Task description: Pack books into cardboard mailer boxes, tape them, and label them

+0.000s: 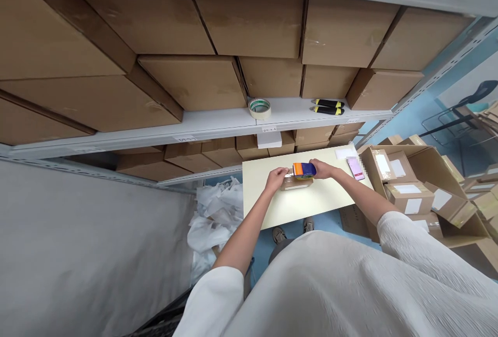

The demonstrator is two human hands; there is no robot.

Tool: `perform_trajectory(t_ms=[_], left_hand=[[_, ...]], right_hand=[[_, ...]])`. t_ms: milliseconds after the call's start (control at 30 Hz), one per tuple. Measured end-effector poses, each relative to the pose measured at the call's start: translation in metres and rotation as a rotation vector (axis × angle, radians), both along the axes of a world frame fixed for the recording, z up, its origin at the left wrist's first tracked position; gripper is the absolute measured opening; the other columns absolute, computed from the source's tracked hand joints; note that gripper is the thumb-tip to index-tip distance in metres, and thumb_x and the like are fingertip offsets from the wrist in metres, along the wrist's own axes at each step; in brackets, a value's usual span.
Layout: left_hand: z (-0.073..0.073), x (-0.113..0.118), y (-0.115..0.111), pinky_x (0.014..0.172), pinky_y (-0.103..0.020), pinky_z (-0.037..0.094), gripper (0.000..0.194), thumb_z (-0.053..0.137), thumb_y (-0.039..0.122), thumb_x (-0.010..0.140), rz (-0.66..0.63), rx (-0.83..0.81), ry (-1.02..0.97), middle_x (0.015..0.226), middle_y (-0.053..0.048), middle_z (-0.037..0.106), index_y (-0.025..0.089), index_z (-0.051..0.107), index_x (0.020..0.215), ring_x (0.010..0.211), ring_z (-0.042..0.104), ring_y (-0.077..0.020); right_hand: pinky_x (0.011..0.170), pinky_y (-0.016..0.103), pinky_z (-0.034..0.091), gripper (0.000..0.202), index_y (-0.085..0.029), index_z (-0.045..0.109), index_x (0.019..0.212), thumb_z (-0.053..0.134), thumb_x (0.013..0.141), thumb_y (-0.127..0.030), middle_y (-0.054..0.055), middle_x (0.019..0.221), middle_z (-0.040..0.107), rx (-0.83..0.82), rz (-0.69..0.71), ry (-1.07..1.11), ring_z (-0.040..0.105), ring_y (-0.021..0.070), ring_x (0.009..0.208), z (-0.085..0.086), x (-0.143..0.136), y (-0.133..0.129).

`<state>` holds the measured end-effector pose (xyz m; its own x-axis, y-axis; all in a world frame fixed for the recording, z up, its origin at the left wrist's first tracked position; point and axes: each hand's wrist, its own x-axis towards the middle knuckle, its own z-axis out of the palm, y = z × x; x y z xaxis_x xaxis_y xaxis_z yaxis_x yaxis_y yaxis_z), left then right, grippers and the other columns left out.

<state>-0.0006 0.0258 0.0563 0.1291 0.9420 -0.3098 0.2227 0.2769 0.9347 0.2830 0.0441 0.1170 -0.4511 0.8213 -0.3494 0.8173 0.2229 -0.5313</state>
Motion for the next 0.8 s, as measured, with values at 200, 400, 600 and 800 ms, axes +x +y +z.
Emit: perform_trajectory(t_ms=[200,400,600,800], left_hand=[[0.000,0.012,0.001,0.094,-0.035,0.057,0.017,0.074,0.036,0.089,-0.008,-0.033,0.041,0.104,-0.007,0.085,0.022,0.081,0.086,0.104,0.075,-0.0248],[0.002,0.010,-0.002,0.087,-0.033,0.056,0.012,0.069,0.028,0.087,0.036,-0.011,0.179,0.095,-0.003,0.082,0.023,0.076,0.078,0.094,0.074,-0.0220],[0.006,-0.006,-0.009,0.077,-0.029,0.052,0.014,0.065,0.026,0.084,0.090,-0.009,0.241,0.080,0.000,0.076,0.023,0.069,0.072,0.083,0.068,-0.0190],[-0.002,-0.042,-0.001,0.077,-0.028,0.051,0.013,0.065,0.030,0.081,0.194,-0.011,0.200,0.078,-0.001,0.073,0.024,0.066,0.070,0.083,0.066,-0.0193]], right_hand=[[0.076,0.030,0.051,0.045,-0.022,0.057,0.107,0.085,0.072,-0.024,0.009,0.109,0.071,-0.034,-0.002,-0.010,0.068,0.0248,0.095,0.006,-0.003,0.000],[0.076,0.029,0.049,0.048,-0.024,0.057,0.108,0.089,0.072,-0.028,0.008,0.105,0.072,-0.017,0.025,-0.098,0.068,0.0270,0.100,0.007,-0.006,-0.001],[0.073,0.029,0.046,0.055,-0.025,0.057,0.110,0.093,0.069,-0.034,0.008,0.103,0.072,-0.020,0.034,-0.130,0.067,0.0284,0.099,0.014,-0.020,-0.002],[0.071,0.031,0.044,0.049,-0.025,0.057,0.114,0.087,0.076,-0.035,0.011,0.105,0.071,0.028,0.051,-0.169,0.066,0.0318,0.105,0.017,-0.018,0.000]])
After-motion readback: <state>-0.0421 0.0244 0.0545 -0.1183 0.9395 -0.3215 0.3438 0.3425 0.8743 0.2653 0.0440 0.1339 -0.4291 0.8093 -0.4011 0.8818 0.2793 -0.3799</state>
